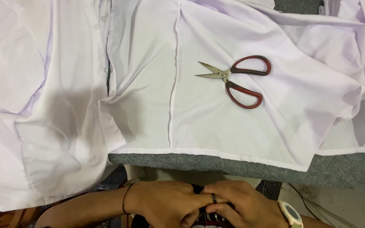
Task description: Trimming loose threads from white shirts using scissors on a work table in a factory setting.
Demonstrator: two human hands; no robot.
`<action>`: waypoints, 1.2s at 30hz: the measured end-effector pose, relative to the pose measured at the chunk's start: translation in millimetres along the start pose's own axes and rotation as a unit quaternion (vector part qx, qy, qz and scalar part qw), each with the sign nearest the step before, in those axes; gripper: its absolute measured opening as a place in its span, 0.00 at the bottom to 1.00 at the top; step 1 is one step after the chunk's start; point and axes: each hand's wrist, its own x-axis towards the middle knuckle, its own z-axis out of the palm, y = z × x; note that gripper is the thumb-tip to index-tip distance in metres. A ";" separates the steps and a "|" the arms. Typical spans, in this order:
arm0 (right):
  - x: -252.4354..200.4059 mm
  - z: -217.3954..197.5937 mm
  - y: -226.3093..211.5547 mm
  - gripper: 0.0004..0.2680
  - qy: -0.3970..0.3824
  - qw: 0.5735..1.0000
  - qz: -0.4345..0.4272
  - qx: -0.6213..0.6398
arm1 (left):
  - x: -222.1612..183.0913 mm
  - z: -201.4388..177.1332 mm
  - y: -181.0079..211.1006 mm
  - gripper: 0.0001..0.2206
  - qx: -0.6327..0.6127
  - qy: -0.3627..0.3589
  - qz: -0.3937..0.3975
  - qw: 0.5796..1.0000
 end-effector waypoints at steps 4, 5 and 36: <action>9.3 -3.2 -7.0 0.12 0.034 0.989 -0.125 -0.077 | 0.4 1.8 -6.9 0.30 -0.094 -0.057 -0.044 0.993; 10.6 -3.7 -7.1 0.13 0.028 0.983 -0.150 -0.101 | 1.6 7.2 -17.5 0.36 -0.165 -0.078 0.019 0.983; -47.2 -78.0 50.4 0.10 0.391 0.778 0.121 0.477 | -2.6 -50.4 -20.8 0.14 -0.036 0.400 0.062 0.914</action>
